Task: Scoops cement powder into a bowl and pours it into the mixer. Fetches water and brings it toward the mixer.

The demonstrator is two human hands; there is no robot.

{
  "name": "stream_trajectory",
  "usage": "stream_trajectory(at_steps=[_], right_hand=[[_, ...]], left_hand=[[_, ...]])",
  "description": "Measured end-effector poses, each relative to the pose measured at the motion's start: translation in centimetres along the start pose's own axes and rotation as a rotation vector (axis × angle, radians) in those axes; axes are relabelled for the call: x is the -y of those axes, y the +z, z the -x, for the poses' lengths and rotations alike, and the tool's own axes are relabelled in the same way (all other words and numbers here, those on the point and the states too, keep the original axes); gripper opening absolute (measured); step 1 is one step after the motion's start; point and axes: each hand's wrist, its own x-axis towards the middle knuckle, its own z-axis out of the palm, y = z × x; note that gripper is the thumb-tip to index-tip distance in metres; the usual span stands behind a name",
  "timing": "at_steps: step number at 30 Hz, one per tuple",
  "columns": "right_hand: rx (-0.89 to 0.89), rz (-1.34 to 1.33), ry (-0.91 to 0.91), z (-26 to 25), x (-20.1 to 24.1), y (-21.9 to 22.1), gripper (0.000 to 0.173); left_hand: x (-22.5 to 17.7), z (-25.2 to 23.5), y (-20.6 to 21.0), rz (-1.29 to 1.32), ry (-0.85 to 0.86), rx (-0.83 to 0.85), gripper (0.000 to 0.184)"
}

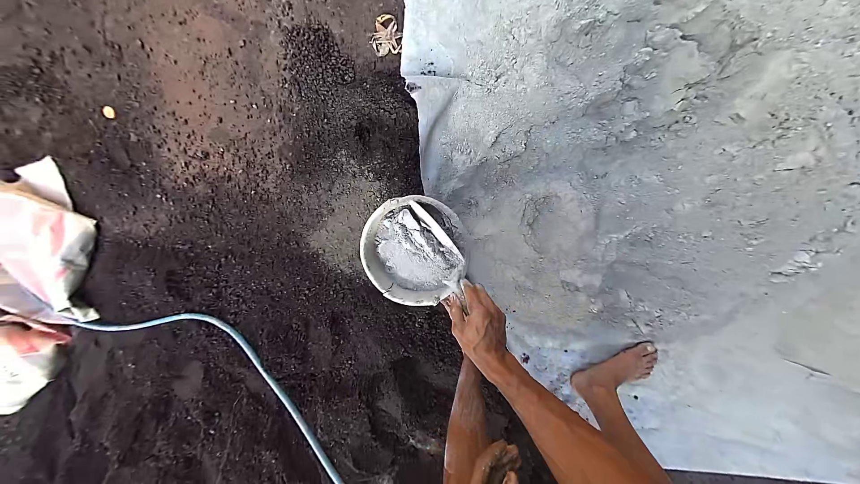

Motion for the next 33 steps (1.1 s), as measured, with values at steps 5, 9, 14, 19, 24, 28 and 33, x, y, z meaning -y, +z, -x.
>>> stream_trajectory(at_steps=[5,9,14,19,24,28,33], right_hand=[[-0.092,-0.232,0.093,-3.2,-3.2,-5.7,0.039],[-0.174,-0.143,0.354,-13.5,-12.2,-10.3,0.044],[-0.244,-0.148,0.466,-25.1,-20.1,-8.9,0.056],[0.013,-0.235,0.358,-25.5,-15.9,-1.9,0.048],[0.036,-0.463,0.380,-22.9,-15.3,-1.3,0.050],[0.023,-0.335,0.300,-19.3,-13.4,-4.8,0.044],[0.056,-0.283,0.200,-11.3,-8.8,-7.4,0.040]], left_hand=[[-0.6,-4.4,3.7,-0.092,0.012,0.050,0.031],[0.4,-9.5,6.4,-0.108,0.007,0.158,0.036],[2.1,-11.6,6.5,-0.147,-0.179,0.239,0.031],[0.9,-13.1,5.6,-0.069,-0.181,0.256,0.033],[0.3,-13.7,4.9,-0.048,-0.188,0.165,0.033],[0.1,-13.4,5.6,-0.024,-0.223,0.151,0.031],[0.8,-13.3,6.5,-0.004,-0.236,0.104,0.028]])
